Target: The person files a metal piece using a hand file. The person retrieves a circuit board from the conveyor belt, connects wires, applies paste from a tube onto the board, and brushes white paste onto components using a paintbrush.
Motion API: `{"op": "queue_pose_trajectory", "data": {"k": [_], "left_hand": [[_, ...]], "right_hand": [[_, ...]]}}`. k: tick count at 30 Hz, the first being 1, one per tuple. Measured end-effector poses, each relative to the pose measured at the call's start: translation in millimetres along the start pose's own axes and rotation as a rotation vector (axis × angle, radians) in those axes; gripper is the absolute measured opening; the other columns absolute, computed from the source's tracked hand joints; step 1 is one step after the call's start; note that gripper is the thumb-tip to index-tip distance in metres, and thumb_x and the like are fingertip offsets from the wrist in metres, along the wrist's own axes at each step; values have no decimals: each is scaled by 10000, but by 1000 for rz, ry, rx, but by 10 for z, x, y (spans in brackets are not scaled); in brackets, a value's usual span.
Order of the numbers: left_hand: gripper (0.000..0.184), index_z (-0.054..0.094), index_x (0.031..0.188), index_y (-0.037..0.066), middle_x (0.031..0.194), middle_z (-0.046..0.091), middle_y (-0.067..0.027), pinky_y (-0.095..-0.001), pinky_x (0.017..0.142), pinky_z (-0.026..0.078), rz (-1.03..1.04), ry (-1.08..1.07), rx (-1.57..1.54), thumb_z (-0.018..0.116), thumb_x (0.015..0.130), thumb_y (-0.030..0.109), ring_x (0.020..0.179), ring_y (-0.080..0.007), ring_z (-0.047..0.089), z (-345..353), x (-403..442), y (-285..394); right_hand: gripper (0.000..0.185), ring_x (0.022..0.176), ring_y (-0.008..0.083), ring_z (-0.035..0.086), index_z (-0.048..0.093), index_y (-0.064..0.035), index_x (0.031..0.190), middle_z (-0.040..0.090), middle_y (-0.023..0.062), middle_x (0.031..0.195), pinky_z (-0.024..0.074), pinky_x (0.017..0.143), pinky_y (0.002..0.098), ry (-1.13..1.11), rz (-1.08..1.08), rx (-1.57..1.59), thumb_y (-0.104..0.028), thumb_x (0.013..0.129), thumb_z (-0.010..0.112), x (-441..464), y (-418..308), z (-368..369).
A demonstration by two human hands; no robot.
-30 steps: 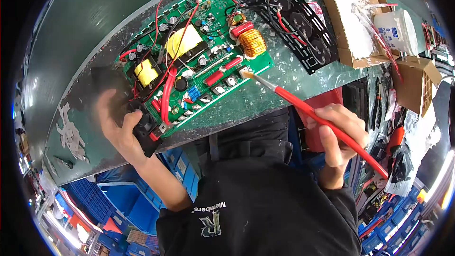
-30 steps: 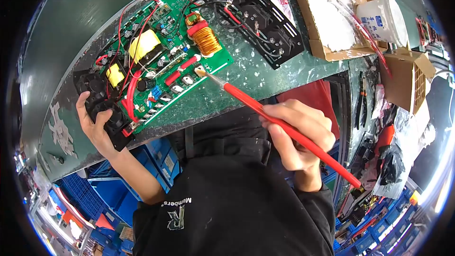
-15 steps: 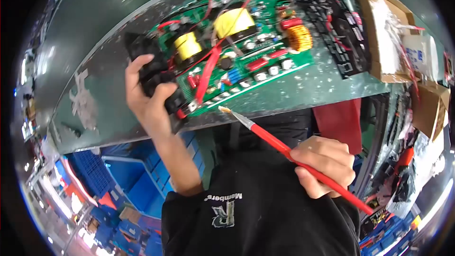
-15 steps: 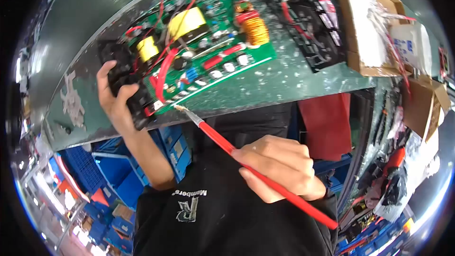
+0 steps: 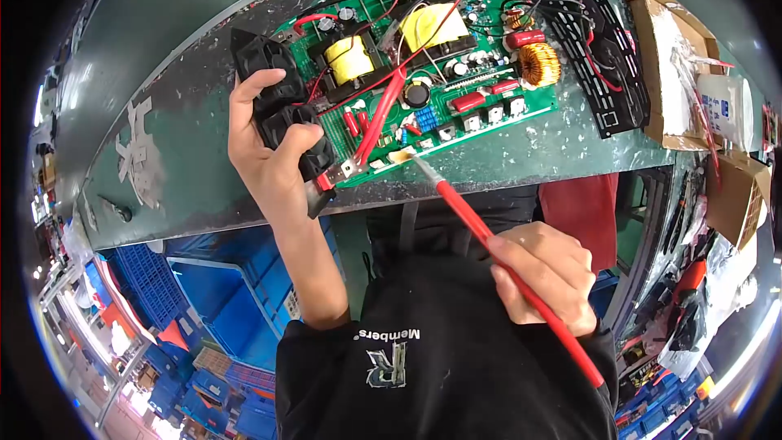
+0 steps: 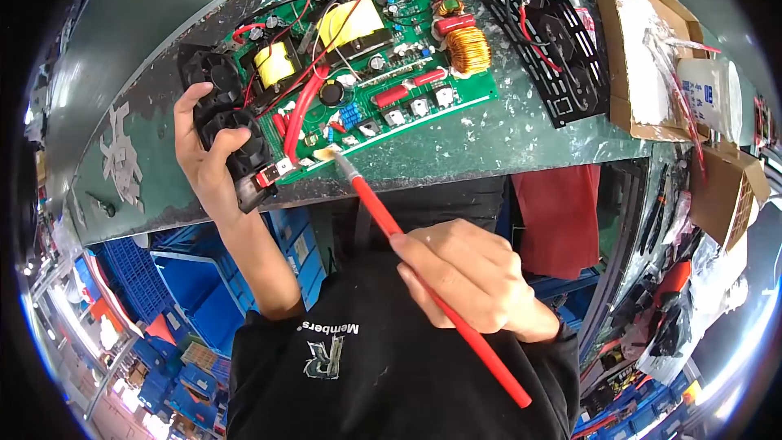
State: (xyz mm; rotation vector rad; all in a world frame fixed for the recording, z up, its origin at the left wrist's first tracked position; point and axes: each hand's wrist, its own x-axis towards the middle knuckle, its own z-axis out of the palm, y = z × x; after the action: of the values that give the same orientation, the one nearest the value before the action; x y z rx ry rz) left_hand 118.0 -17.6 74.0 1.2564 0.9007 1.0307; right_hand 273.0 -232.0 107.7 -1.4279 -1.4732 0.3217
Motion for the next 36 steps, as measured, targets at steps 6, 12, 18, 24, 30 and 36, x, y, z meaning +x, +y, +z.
{"op": "queue_pose_trajectory", "data": {"k": [6,12,18,24,30,36], "left_hand": [[522,592,1155,-1,970,606,-50,-209,769,451,8,5,9,581,642,-102,834,-97,570,11,-9,9],[533,588,1160,2,985,612,-66,-218,790,455,14,13,3,574,638,-103,837,-118,578,12,-13,11],[544,584,1174,-7,1046,606,-93,-235,828,458,13,1,-8,569,640,-107,885,-139,588,-4,-13,-18],[565,586,1188,-13,1153,581,-125,-283,937,447,56,10,74,571,629,-95,1017,-200,590,-61,18,-76],[579,567,1211,-31,1189,575,-146,-333,990,435,94,-17,73,584,634,-76,1080,-246,580,-100,35,-108],[583,561,1219,-35,1175,573,-140,-330,979,442,85,-39,114,596,638,-64,1070,-245,579,-118,44,-101]], "right_hand": [[239,537,320,641,625,182,885,654,231,738,556,486,364,81,-71,-70,134,651,640,-108,99,-166],[196,641,316,673,637,157,951,646,204,746,566,597,365,84,60,-191,89,767,636,-174,95,-322],[199,661,311,679,649,153,973,657,208,770,558,617,345,116,123,-236,73,791,648,-230,141,-461],[202,669,304,683,660,135,984,677,221,805,556,630,340,134,139,-336,66,795,650,-234,143,-578],[216,631,298,678,646,159,977,655,209,740,565,595,344,169,47,-136,69,781,655,-262,63,-554],[196,659,298,676,661,130,983,668,210,790,553,616,341,182,137,-283,68,798,649,-238,173,-554]]}}
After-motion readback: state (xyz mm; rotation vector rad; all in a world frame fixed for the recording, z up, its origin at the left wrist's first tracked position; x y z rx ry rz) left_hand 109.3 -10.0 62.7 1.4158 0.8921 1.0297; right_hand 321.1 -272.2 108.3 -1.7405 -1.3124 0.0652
